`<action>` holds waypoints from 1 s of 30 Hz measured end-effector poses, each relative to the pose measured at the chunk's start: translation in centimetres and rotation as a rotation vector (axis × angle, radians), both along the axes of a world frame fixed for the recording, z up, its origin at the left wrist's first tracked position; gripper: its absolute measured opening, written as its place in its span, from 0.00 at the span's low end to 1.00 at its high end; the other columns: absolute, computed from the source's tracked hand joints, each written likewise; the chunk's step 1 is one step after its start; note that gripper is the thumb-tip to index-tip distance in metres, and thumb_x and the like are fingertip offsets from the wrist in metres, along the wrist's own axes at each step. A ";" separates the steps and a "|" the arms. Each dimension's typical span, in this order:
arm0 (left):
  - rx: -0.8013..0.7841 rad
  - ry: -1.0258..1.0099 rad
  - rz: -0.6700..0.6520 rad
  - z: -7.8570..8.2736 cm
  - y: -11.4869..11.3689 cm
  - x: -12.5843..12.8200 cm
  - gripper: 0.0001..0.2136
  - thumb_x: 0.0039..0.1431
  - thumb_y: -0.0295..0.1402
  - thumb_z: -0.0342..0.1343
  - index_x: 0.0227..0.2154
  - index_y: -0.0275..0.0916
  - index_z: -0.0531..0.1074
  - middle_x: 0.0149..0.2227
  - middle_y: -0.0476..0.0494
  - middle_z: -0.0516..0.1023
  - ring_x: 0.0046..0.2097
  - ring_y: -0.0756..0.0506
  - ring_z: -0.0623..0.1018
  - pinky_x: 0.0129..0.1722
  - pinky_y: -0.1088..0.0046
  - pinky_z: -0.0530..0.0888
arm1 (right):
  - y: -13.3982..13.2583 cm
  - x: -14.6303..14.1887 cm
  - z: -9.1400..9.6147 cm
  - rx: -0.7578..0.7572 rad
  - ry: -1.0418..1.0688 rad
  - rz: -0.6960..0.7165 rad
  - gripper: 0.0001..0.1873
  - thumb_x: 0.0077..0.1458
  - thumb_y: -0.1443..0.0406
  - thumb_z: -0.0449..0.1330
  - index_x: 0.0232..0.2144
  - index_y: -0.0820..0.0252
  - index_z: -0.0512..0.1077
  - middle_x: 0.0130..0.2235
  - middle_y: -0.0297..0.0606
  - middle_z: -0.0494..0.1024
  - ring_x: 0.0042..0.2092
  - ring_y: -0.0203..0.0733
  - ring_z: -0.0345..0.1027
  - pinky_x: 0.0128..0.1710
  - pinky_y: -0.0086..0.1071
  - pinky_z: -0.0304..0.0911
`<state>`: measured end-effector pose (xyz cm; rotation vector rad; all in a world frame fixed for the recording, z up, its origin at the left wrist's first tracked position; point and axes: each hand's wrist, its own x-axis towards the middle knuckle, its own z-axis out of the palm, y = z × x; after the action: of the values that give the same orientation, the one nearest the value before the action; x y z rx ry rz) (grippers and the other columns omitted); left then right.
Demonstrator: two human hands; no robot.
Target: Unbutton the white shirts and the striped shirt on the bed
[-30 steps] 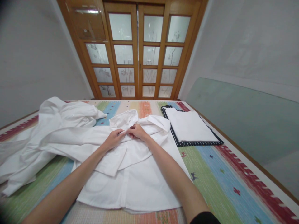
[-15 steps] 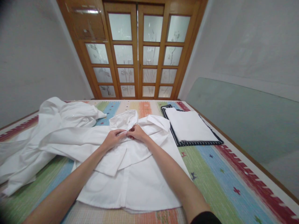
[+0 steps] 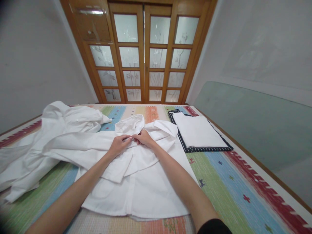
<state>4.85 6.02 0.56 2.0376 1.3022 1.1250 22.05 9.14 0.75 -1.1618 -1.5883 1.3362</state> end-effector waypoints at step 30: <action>-0.020 -0.094 -0.020 0.0 0.5 -0.2 0.12 0.54 0.40 0.56 0.32 0.38 0.80 0.33 0.44 0.83 0.36 0.43 0.81 0.39 0.69 0.76 | -0.6 0.3 -0.5 0.242 -0.113 0.008 0.14 0.48 0.61 0.60 0.16 0.61 0.66 0.15 0.30 0.68 0.17 0.30 0.59 0.17 0.23 0.53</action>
<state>4.63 6.48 0.53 1.9548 1.2403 1.1788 22.33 8.56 0.26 -1.0976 -1.7818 1.0639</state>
